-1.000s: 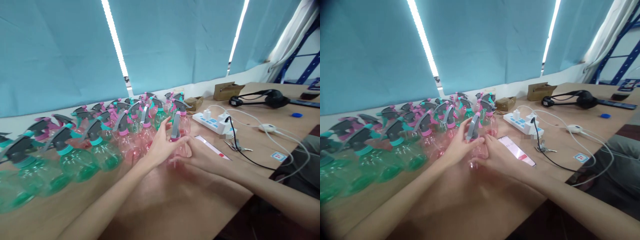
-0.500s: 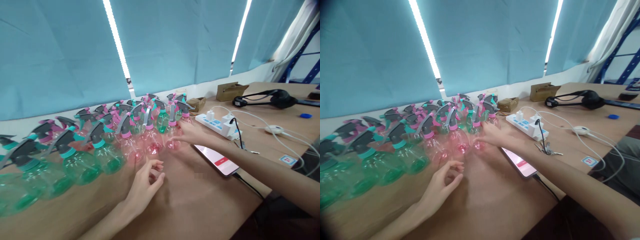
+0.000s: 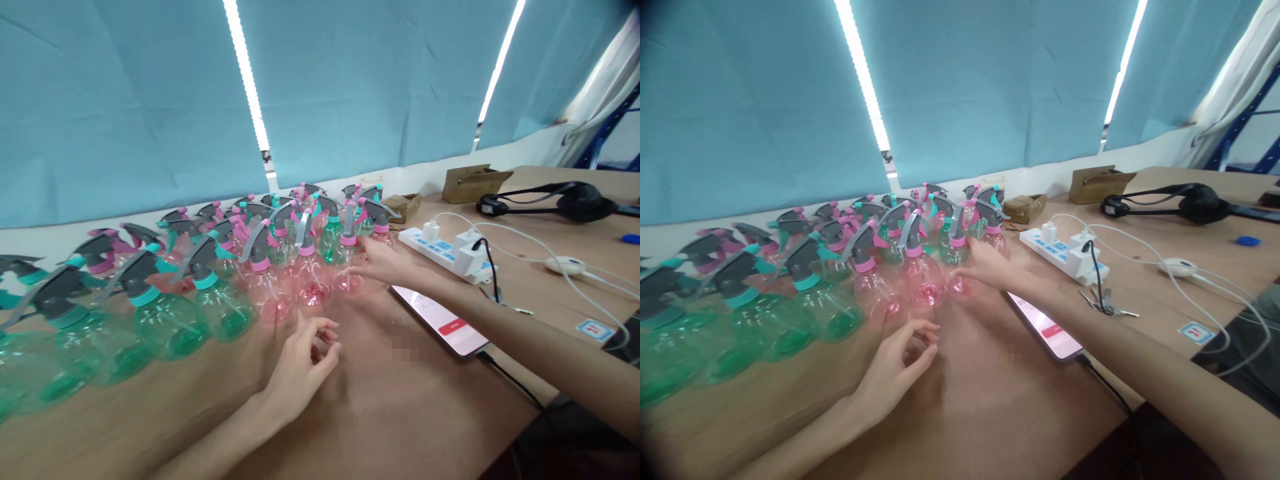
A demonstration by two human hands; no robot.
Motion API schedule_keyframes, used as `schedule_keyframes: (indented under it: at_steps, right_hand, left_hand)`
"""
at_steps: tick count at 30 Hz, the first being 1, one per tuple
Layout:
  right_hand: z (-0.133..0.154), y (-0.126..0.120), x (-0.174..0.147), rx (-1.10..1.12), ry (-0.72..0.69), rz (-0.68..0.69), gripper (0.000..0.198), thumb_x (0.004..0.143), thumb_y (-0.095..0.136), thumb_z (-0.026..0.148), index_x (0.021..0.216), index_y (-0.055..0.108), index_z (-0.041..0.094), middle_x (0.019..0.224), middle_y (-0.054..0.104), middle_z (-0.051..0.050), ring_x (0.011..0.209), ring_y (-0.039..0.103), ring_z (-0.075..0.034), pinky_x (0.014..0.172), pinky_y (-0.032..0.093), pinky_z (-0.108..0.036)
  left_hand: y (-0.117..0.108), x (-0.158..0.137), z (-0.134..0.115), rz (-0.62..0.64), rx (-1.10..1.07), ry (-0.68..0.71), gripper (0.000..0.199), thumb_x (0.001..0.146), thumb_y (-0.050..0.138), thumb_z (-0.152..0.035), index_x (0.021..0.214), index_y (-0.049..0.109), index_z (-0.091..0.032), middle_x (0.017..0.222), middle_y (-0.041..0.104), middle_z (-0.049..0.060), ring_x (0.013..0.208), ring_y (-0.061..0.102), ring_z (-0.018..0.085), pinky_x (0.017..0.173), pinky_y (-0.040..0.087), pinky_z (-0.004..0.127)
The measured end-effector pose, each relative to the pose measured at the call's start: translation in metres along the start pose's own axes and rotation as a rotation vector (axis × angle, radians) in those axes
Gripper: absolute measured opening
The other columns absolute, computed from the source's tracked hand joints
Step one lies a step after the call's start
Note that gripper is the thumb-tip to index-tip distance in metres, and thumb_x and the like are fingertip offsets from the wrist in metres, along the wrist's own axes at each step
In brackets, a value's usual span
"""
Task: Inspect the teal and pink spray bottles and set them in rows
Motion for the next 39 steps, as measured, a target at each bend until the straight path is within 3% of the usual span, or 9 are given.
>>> schedule_keyframes:
  at_steps: [5, 10, 17, 20, 23, 26, 31, 34, 39]
  right_hand:
    - [0.005, -0.004, -0.006, 0.043, 0.005, -0.024, 0.057, 0.072, 0.078, 0.036, 0.119, 0.053, 0.015, 0.111, 0.067, -0.016, 0.101, 0.064, -0.035, 0.081, 0.050, -0.043]
    - [0.001, -0.018, -0.019, 0.112, 0.052, -0.060, 0.048, 0.078, 0.073, 0.036, 0.118, 0.057, 0.016, 0.120, 0.065, -0.017, 0.103, 0.065, -0.032, 0.081, 0.053, -0.043]
    - [-0.030, -0.045, -0.040, 0.178, 0.173, -0.173, 0.018, 0.084, 0.064, 0.034, 0.093, 0.064, 0.019, 0.093, 0.072, -0.009, 0.081, 0.069, -0.023, 0.073, 0.054, -0.037]
    - [-0.043, -0.049, -0.036, 0.178, 0.247, -0.239, 0.026, 0.083, 0.065, 0.040, 0.092, 0.063, 0.016, 0.094, 0.070, -0.012, 0.086, 0.068, -0.027, 0.078, 0.052, -0.042]
    - [-0.051, -0.048, -0.023, 0.216, 0.294, -0.258, 0.048, 0.077, 0.072, 0.045, 0.108, 0.060, 0.012, 0.110, 0.067, -0.018, 0.100, 0.065, -0.031, 0.084, 0.051, -0.044]
    - [-0.055, -0.042, -0.005, 0.288, 0.308, -0.229, 0.064, 0.070, 0.078, 0.048, 0.119, 0.056, 0.013, 0.120, 0.064, -0.018, 0.106, 0.064, -0.030, 0.086, 0.051, -0.041]
    - [-0.054, -0.037, 0.018, 0.383, 0.297, -0.212, 0.037, 0.081, 0.067, 0.049, 0.096, 0.068, 0.015, 0.094, 0.074, -0.009, 0.089, 0.068, -0.025, 0.079, 0.051, -0.036]
    - [-0.052, -0.038, 0.024, 0.412, 0.288, -0.231, 0.035, 0.083, 0.063, 0.050, 0.081, 0.069, 0.016, 0.078, 0.075, -0.007, 0.081, 0.069, -0.025, 0.073, 0.050, -0.032]
    - [-0.045, -0.057, 0.013, 0.375, 0.279, -0.413, 0.040, 0.080, 0.063, 0.054, 0.090, 0.068, 0.016, 0.081, 0.073, -0.006, 0.079, 0.066, -0.024, 0.069, 0.047, -0.032]
  left_hand:
    - [0.000, 0.000, -0.002, -0.016, 0.004, 0.006, 0.018, 0.088, 0.053, -0.022, 0.106, 0.056, -0.020, 0.096, 0.063, 0.003, 0.076, 0.061, 0.016, 0.068, 0.049, 0.029]
    - [0.001, 0.002, -0.005, -0.015, 0.006, 0.005, 0.017, 0.088, 0.053, -0.023, 0.104, 0.056, -0.020, 0.094, 0.063, 0.003, 0.075, 0.061, 0.016, 0.066, 0.048, 0.029]
    - [0.012, 0.018, -0.014, 0.006, -0.016, 0.028, 0.018, 0.088, 0.053, -0.024, 0.105, 0.059, -0.021, 0.088, 0.064, 0.001, 0.076, 0.060, 0.017, 0.067, 0.047, 0.030]
    - [0.019, 0.034, -0.024, -0.011, -0.043, 0.037, 0.019, 0.090, 0.052, -0.025, 0.107, 0.061, -0.022, 0.085, 0.064, 0.000, 0.075, 0.059, 0.018, 0.070, 0.045, 0.031]
    - [0.026, 0.046, -0.033, -0.023, -0.093, 0.034, 0.019, 0.091, 0.049, -0.026, 0.106, 0.059, -0.021, 0.081, 0.062, 0.000, 0.072, 0.058, 0.017, 0.069, 0.046, 0.031]
    - [0.031, 0.052, -0.038, -0.021, -0.132, 0.033, 0.017, 0.092, 0.048, -0.026, 0.105, 0.057, -0.020, 0.079, 0.061, 0.000, 0.071, 0.059, 0.017, 0.068, 0.047, 0.031]
    - [0.030, 0.048, -0.031, -0.011, -0.133, 0.031, 0.015, 0.092, 0.050, -0.027, 0.104, 0.057, -0.021, 0.077, 0.061, -0.001, 0.069, 0.059, 0.017, 0.067, 0.047, 0.031]
    - [0.027, 0.045, -0.026, -0.015, -0.123, 0.029, 0.014, 0.092, 0.051, -0.027, 0.103, 0.057, -0.021, 0.077, 0.059, -0.001, 0.069, 0.058, 0.017, 0.066, 0.046, 0.030]
    - [0.023, 0.042, -0.025, -0.003, -0.141, 0.036, 0.012, 0.092, 0.050, -0.027, 0.100, 0.057, -0.021, 0.079, 0.058, -0.002, 0.069, 0.057, 0.016, 0.066, 0.046, 0.030]
Point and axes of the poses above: each hand's wrist, its own x-axis towards the middle knuckle, its own y-axis out of the palm, z = x × y, the point moved 2 cm from there along x, towards the middle knuckle
